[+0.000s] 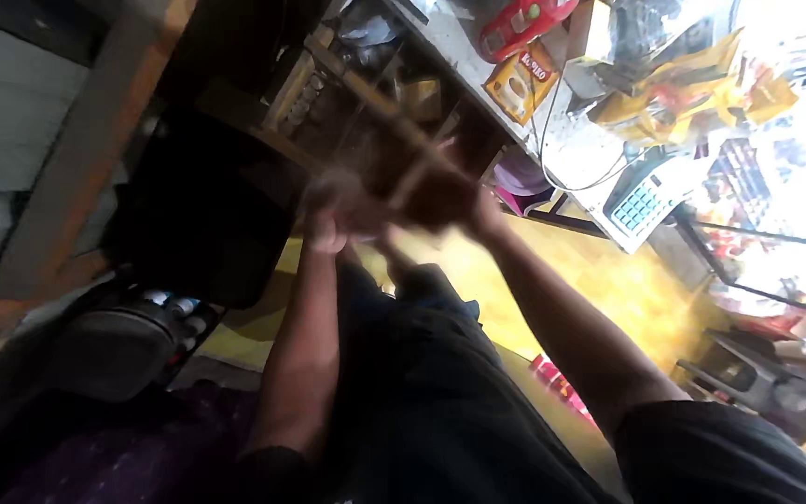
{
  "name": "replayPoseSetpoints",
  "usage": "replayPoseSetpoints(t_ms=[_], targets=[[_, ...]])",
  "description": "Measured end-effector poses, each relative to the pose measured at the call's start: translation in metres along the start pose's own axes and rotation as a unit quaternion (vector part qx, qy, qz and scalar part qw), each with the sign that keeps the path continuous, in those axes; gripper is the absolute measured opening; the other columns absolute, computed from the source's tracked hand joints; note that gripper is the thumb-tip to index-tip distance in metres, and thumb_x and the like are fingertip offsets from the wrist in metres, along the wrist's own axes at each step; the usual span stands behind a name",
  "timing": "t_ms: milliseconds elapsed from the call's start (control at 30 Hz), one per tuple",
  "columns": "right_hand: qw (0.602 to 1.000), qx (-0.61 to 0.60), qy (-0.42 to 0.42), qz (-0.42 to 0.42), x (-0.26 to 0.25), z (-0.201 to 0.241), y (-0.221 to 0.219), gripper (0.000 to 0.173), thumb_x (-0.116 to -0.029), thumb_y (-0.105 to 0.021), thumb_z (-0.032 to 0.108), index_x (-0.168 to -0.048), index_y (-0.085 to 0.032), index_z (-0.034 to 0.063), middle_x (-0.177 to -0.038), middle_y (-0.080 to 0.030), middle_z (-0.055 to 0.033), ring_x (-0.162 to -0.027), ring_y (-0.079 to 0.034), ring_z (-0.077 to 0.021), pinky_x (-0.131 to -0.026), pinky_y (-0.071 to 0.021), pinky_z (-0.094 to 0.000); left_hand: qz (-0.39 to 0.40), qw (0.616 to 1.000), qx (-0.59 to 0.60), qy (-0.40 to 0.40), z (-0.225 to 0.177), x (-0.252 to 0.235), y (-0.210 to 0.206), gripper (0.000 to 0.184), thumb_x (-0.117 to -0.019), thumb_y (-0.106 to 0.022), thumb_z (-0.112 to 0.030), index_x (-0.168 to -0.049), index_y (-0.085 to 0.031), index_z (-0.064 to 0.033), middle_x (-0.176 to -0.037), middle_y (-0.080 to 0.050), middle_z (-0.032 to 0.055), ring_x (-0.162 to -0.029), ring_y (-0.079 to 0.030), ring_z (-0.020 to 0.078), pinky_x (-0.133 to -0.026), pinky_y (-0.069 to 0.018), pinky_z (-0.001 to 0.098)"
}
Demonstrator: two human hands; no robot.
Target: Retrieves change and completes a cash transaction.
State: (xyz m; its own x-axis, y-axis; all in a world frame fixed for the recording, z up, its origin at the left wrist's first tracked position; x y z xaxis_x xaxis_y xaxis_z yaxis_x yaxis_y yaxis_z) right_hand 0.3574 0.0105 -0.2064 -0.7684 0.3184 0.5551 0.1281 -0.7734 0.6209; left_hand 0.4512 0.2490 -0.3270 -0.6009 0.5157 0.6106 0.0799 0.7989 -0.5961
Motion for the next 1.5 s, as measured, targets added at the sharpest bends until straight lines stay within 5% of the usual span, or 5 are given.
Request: replayPoseSetpoints(t_ms=[333, 700, 867, 1167, 1500], targets=[[0.947, 0.294, -0.084, 0.097, -0.120, -0.045, 0.022, 0.079, -0.0884, -0.073, 0.053, -0.147, -0.050, 0.0052, -0.145, -0.052, -0.0289, -0.130, -0.054, -0.0504, -0.097, -0.0462, -0.0737, -0.022, 0.997, -0.020, -0.064, 0.006, -0.003, 0.003, 0.023, -0.1071, -0.045, -0.018, -0.123, -0.059, -0.0087, -0.111, -0.071, 0.0073, -0.103, -0.070, 0.0199, -0.092, -0.0590, 0.0429], [0.925, 0.159, 0.302, -0.169, 0.001, 0.027, 0.052, 0.020, -0.0988, -0.063, 0.020, -0.094, -0.074, 0.0041, -0.110, -0.074, -0.0133, -0.115, -0.065, -0.0324, -0.099, -0.0461, -0.0539, -0.076, 0.996, -0.022, -0.048, 0.003, 0.002, -0.009, 0.024, -0.0970, -0.051, -0.009, -0.120, -0.059, -0.0093, -0.103, -0.069, 0.0034, -0.097, -0.068, 0.0156, -0.087, -0.0584, 0.0402], [0.996, -0.078, 0.038, 0.023, -0.018, 0.088, -0.020, 0.027, -0.1055, -0.057, 0.022, -0.118, -0.068, 0.0013, -0.098, -0.071, -0.0133, -0.087, -0.070, -0.0226, -0.082, -0.0592, -0.0452, -0.043, 0.996, 0.003, -0.074, 0.001, 0.002, -0.013, 0.009, -0.0943, -0.057, -0.013, -0.098, -0.065, -0.0165, -0.076, -0.067, -0.0050, -0.069, -0.064, 0.0057, -0.065, -0.0573, 0.0264], [0.975, 0.127, -0.173, 0.063, -0.040, 0.109, -0.083, 0.046, -0.1011, -0.057, 0.048, -0.137, -0.061, 0.0198, -0.105, -0.074, -0.0182, -0.098, -0.071, -0.0416, -0.080, -0.0553, -0.0641, -0.022, 0.999, -0.008, -0.043, -0.003, 0.007, -0.014, 0.019, -0.1027, -0.055, -0.029, -0.111, -0.061, -0.0131, -0.088, -0.069, -0.0016, -0.079, -0.067, 0.0089, -0.073, -0.0589, 0.0298], [0.990, 0.057, 0.127, 0.005, 0.008, 0.062, -0.089, 0.035, -0.0969, -0.069, 0.031, -0.123, -0.071, 0.0078, -0.111, -0.075, -0.0136, -0.106, -0.070, -0.0327, -0.096, -0.0524, -0.0590, 0.133, 0.973, 0.188, -0.010, 0.013, 0.000, 0.027, 0.016, -0.0948, -0.069, -0.030, -0.104, -0.074, -0.0184, -0.099, -0.074, 0.0005, -0.093, -0.070, 0.0118, -0.086, -0.0592, 0.0329]])
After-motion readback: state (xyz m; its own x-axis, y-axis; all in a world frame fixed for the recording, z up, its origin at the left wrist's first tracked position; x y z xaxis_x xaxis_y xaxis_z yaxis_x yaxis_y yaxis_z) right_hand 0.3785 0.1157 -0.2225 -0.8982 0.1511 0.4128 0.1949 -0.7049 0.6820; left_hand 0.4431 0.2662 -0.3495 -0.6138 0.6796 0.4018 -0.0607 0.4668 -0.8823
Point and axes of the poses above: each hand's wrist, its own x-axis away from the middle knuckle, its own y-axis out of the back of the hand, z = x × y, the point moved 1 cm from there along -x, towards the middle knuckle
